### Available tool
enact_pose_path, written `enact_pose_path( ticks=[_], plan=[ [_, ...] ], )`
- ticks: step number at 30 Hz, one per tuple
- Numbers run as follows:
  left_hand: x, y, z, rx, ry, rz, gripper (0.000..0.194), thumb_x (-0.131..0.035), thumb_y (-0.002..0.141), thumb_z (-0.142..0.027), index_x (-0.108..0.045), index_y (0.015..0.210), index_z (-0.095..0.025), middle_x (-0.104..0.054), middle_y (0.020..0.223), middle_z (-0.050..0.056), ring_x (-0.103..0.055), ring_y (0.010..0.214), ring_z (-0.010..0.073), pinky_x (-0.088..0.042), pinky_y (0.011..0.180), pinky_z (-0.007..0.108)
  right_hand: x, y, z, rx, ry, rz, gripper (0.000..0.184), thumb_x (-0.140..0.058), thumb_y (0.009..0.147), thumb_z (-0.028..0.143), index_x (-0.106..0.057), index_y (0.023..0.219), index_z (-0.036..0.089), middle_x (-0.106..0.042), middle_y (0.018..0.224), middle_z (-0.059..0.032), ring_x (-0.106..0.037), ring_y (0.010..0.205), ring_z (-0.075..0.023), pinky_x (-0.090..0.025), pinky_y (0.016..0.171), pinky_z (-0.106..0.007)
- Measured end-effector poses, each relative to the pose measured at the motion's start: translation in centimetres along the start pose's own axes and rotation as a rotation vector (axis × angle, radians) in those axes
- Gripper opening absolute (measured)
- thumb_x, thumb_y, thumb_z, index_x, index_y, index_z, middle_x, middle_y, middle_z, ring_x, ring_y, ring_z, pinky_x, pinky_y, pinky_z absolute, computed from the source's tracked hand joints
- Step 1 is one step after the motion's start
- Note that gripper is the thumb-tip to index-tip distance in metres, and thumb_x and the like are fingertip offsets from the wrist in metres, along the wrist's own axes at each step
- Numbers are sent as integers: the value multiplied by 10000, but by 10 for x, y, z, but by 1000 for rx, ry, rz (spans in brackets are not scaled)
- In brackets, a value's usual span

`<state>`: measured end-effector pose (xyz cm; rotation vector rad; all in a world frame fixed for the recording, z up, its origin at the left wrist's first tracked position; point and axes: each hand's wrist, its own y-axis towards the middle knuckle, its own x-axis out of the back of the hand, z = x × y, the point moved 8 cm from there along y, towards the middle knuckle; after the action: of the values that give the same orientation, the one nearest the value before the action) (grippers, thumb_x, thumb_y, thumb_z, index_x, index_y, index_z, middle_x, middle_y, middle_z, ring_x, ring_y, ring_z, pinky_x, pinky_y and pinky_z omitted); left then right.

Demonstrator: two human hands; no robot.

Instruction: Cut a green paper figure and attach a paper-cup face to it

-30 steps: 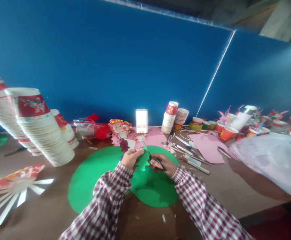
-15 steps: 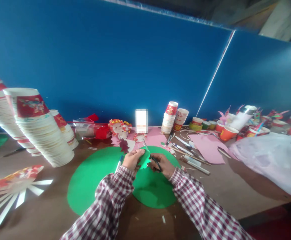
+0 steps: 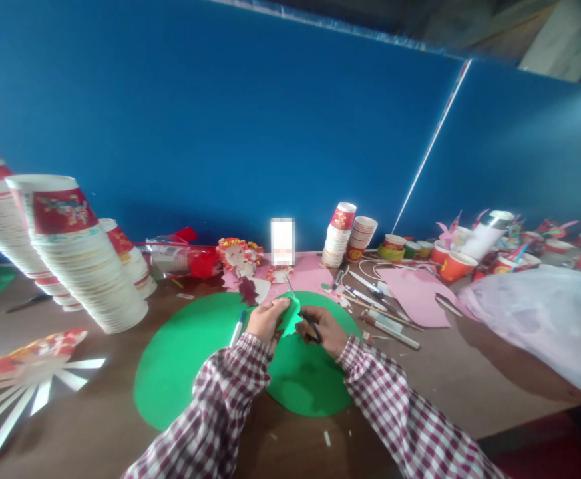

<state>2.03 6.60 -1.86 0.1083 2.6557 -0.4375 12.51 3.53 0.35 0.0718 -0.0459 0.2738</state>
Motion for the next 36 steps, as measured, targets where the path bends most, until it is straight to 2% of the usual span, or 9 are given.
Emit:
enact_pose_path(
  ticks=[10,20,30,36],
  plan=[
    [1,1,1,0,-13,-40,270,-746,585,-268,-654,764,-89,-607,529,19,-535,391,114,-433,320,201,0,1,-1,-2,-2,-8,281,-617,720,477,-585,723,198,-458,507,48,-410,422,-88,-294,412,-211],
    [0,0,-1,-6,-36,-27,256,-747,587,-256,-662,757,-84,-611,535,24,-533,398,113,-432,325,203,-1,1,1,20,-20,-21,202,-614,732,402,-596,702,204,-426,485,58,-386,400,-83,-288,416,-210],
    [-1,0,0,-3,-62,-21,225,-745,599,-244,-657,740,-92,-585,504,4,-514,386,100,-435,339,203,0,3,-5,14,-24,-36,214,-628,728,379,-550,641,199,-454,459,59,-400,390,-85,-286,406,-207],
    [0,0,-1,1,-63,-24,218,-741,613,-244,-653,750,-99,-607,538,20,-542,425,114,-442,349,201,-1,2,-6,-5,-34,-96,241,-635,707,383,-513,600,205,-444,412,68,-378,358,-84,-280,392,-211]
  ],
)
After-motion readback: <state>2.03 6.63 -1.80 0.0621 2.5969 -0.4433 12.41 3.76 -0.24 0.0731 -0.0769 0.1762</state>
